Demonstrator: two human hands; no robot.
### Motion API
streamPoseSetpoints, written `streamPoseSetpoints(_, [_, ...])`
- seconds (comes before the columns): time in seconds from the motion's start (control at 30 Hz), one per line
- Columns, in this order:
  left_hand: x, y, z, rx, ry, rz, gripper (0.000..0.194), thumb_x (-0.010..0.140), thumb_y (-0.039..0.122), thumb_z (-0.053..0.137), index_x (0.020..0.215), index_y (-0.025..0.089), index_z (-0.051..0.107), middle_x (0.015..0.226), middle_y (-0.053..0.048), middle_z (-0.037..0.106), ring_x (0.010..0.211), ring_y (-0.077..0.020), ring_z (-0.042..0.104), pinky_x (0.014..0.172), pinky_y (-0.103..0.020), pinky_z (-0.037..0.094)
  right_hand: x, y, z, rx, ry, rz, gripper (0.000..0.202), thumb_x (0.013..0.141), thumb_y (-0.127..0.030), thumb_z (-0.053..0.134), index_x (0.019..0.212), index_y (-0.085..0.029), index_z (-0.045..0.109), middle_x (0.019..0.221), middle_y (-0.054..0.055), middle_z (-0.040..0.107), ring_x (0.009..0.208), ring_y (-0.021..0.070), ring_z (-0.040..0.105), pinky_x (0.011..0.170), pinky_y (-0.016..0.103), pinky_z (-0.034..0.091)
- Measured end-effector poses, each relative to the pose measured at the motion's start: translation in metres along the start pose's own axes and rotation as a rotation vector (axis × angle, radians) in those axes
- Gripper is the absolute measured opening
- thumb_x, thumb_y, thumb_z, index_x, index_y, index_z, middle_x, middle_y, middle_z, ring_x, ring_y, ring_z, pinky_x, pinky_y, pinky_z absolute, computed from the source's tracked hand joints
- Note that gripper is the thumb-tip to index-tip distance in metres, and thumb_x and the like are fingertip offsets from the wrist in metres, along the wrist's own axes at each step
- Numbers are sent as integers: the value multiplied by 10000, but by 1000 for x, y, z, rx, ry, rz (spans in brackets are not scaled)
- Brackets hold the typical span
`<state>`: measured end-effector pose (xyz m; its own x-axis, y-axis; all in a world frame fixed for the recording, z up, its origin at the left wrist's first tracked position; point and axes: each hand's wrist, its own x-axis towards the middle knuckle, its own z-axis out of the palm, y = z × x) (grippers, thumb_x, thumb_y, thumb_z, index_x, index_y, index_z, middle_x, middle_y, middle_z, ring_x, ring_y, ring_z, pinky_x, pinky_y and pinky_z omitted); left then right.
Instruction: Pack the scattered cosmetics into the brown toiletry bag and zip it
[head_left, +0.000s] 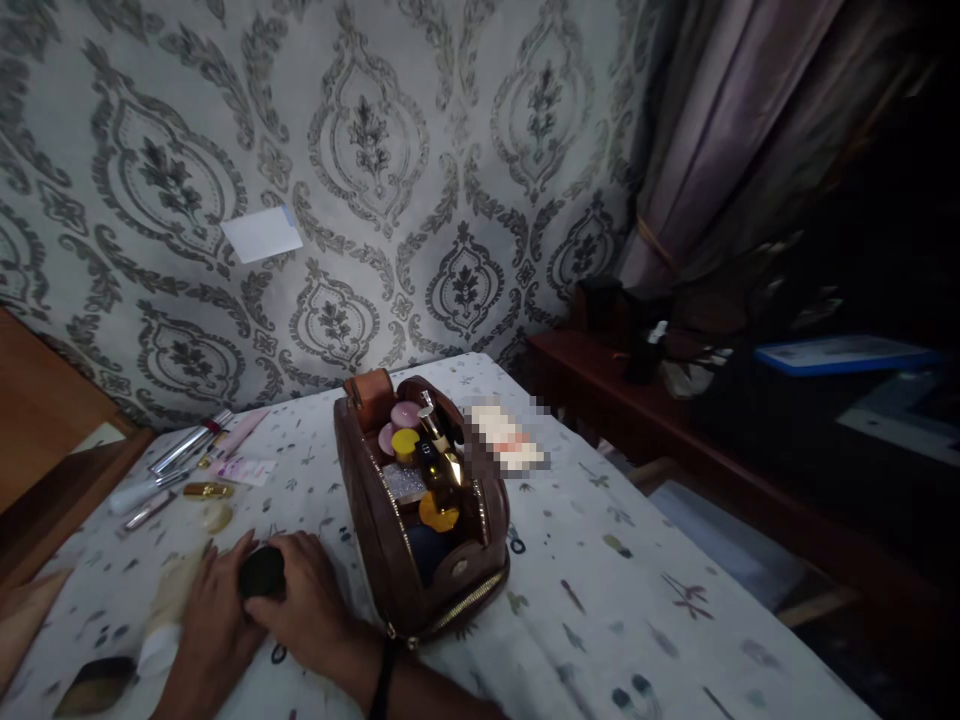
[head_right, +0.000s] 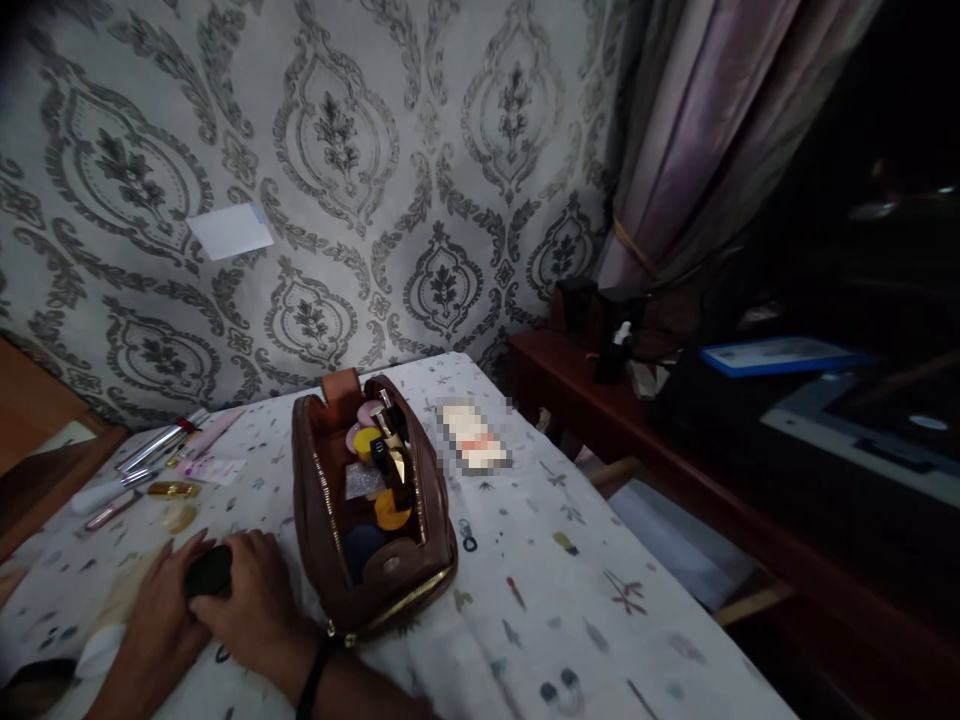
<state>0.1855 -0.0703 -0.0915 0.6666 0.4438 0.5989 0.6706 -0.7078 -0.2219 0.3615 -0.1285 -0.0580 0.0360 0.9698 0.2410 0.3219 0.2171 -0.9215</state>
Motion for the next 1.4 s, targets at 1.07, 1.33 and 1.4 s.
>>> streamPoseSetpoints(1.07, [-10, 5, -8, -10, -75, -28, 718, 770, 382, 544, 1419, 155, 336, 1217, -153, 636, 1113, -345, 610, 1063, -557, 383, -15, 4, 6, 26, -33, 28, 565, 743, -133, 736, 1273, -221, 563, 1246, 101, 620, 1170, 289, 557, 1026, 457, 455])
streamPoseSetpoints(1.33, [-23, 15, -9, -61, -151, -133, 688, 677, 301, 536, 1341, 201, 389, 1148, -131, 677, 1049, -351, 644, 1114, -566, 316, -19, 7, 19, 73, -78, 190, 639, 600, -96, 786, 1202, -231, 616, 1193, 98, 658, 1114, 320, 572, 994, 475, 451])
streamPoseSetpoints(1.4, [-20, 17, -10, -74, -148, -133, 699, 693, 312, 538, 1360, 191, 368, 1140, -134, 685, 1037, -353, 649, 1116, -573, 312, -18, 6, 17, 75, -78, 200, 631, 598, -73, 759, 1193, -229, 617, 1193, 93, 659, 1112, 310, 571, 998, 465, 452])
